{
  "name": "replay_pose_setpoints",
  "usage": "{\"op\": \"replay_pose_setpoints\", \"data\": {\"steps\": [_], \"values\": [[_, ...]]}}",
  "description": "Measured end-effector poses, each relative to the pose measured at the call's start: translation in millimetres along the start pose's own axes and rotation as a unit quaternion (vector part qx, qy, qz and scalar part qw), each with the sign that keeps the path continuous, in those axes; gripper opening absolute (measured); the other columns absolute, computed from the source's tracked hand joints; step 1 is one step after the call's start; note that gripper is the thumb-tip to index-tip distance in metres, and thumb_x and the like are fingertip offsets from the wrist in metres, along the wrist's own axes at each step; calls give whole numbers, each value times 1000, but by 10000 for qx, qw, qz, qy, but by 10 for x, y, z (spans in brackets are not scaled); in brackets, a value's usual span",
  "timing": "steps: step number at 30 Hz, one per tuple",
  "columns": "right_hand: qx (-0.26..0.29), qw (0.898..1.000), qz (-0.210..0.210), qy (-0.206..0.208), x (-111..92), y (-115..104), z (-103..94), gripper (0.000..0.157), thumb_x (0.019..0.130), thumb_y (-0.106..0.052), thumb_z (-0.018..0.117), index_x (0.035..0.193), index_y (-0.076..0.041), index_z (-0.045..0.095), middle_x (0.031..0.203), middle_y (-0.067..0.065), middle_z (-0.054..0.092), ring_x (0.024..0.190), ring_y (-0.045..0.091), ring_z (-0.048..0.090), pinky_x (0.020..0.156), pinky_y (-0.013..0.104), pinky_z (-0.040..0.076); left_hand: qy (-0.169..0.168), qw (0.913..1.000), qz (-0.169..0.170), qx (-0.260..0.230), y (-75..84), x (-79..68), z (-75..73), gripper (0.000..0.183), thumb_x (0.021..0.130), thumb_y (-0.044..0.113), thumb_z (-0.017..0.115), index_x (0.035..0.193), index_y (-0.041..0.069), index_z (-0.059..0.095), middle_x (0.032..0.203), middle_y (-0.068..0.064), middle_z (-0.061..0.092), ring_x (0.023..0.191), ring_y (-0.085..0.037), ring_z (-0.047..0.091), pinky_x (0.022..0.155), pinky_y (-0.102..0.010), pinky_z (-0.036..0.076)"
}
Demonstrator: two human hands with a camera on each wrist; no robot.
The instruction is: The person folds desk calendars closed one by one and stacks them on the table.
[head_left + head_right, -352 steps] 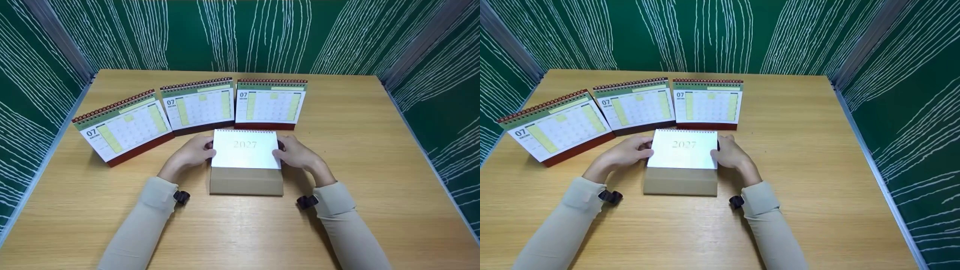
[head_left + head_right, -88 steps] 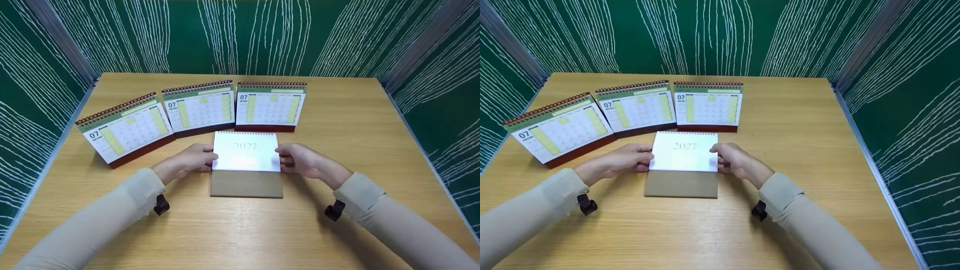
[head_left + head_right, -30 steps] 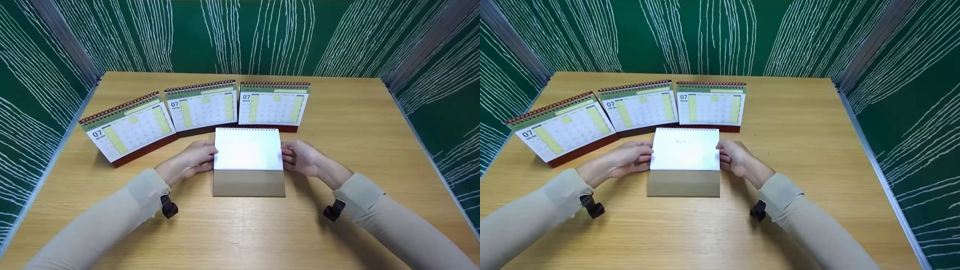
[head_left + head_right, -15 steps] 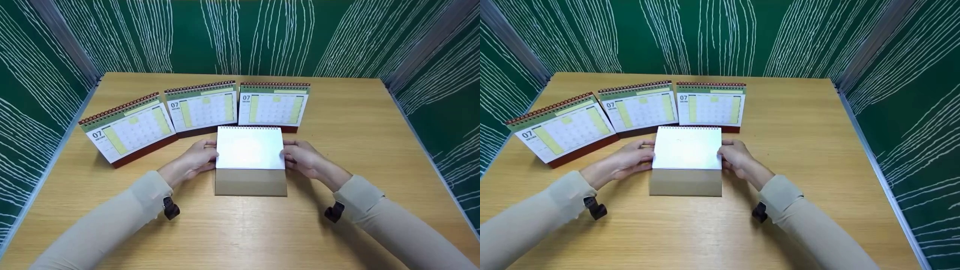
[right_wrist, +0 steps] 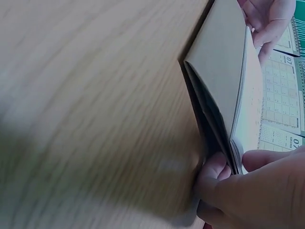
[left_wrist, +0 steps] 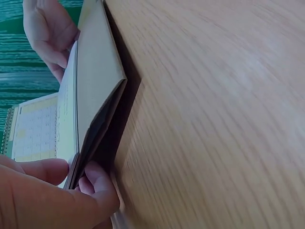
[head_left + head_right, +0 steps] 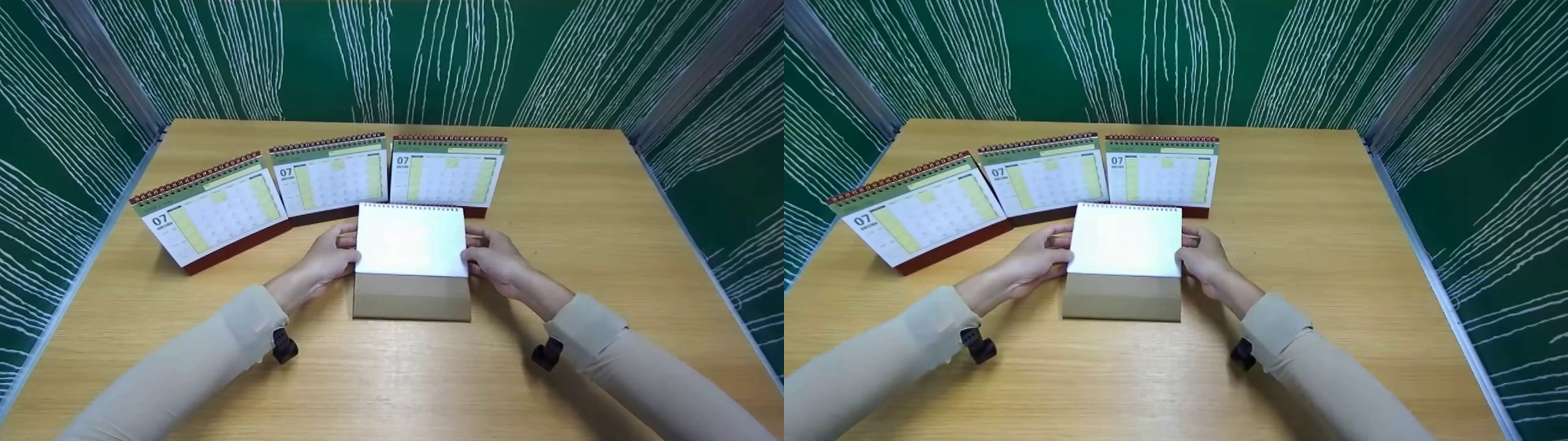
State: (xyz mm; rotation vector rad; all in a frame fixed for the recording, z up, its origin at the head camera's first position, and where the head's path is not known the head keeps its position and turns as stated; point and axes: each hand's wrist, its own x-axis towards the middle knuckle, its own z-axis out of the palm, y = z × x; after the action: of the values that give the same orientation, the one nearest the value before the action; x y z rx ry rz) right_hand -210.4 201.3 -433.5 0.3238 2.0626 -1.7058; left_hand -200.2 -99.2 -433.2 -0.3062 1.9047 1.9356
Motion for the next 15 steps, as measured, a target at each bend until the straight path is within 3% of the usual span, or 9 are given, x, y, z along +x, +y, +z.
{"op": "replay_pose_setpoints", "data": {"steps": [8, 15], "values": [[-246, 9979, -583, 124, -45, 51, -18, 75, 96, 9, 53, 166, -8, 33, 134, 16, 46, 107, 19, 54, 76, 22, 50, -98, 9953, 476, 841, -21, -22, 27, 83, 87, -17, 55, 164, 10, 38, 140, -19, 52, 126, -28, 54, 101, -37, 56], [-797, 9940, -720, 192, -92, 34, -82, 79, 100, 4, 53, 170, -18, 26, 146, 21, 42, 123, 29, 48, 85, 27, 53, -87, 9860, 839, 1437, -17, -33, 91, 90, 86, -18, 56, 168, 14, 34, 133, -17, 50, 120, -27, 55, 99, -32, 55]]}}
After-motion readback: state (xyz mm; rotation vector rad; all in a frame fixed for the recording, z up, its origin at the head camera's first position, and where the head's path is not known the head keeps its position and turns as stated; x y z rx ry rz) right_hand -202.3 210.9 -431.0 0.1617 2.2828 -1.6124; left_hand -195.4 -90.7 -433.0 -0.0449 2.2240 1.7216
